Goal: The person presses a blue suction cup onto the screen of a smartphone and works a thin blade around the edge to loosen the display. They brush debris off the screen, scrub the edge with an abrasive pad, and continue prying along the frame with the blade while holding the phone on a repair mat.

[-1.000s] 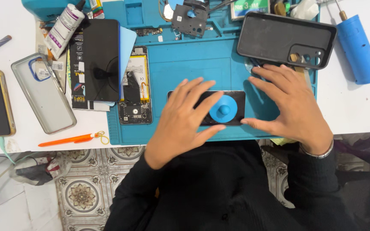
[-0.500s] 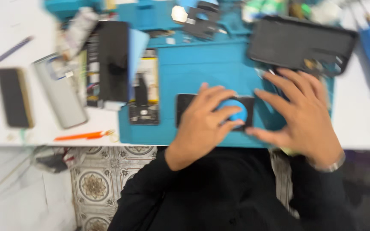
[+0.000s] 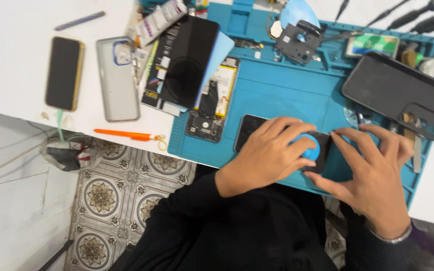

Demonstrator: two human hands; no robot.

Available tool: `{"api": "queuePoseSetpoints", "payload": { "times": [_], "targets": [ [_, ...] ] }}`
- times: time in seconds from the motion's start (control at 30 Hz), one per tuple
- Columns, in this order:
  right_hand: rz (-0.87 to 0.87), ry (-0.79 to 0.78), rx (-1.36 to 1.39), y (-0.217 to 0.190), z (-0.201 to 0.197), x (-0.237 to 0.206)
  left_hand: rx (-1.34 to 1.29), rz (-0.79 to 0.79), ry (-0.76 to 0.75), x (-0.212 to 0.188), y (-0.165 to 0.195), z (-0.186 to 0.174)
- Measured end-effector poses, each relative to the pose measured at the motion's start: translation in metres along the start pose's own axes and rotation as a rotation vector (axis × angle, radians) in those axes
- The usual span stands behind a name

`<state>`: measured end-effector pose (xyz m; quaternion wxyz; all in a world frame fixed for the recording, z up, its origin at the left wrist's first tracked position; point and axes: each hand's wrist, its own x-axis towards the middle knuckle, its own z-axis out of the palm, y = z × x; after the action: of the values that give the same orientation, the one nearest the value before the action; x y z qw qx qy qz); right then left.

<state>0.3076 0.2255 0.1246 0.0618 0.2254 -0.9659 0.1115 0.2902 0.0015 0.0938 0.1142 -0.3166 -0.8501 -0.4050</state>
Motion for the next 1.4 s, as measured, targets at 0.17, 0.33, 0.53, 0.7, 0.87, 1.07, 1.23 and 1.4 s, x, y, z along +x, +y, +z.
{"api": "queuePoseSetpoints", "payload": {
  "times": [0.17,0.33,0.53,0.7,0.87,1.07,1.23,1.4],
  "targets": [
    [-0.002,0.026,0.096,0.002,0.001,0.0,-0.014,-0.033,-0.038,0.004,0.006,-0.001],
    [-0.032,0.052,0.164,0.007,0.003,0.003,0.05,-0.038,-0.134,0.004,0.007,-0.01],
    [-0.031,0.06,0.189,0.015,0.004,-0.001,0.08,0.005,-0.228,0.022,0.007,-0.032],
    [0.006,0.06,0.307,0.02,0.003,-0.005,0.248,-0.212,-0.309,0.027,-0.003,-0.072],
    [-0.031,0.088,0.479,0.019,0.012,-0.013,0.083,-0.2,-0.341,0.014,-0.007,-0.071],
    [0.009,0.041,0.501,0.013,0.014,-0.016,0.03,-0.193,-0.325,0.011,-0.004,-0.07],
    [0.019,-0.03,0.398,0.007,0.004,-0.006,0.107,-0.161,-0.308,0.013,-0.004,-0.07],
    [0.011,-0.011,0.369,0.003,-0.003,0.001,0.162,-0.07,-0.203,0.017,0.004,-0.064]
  ]
}}
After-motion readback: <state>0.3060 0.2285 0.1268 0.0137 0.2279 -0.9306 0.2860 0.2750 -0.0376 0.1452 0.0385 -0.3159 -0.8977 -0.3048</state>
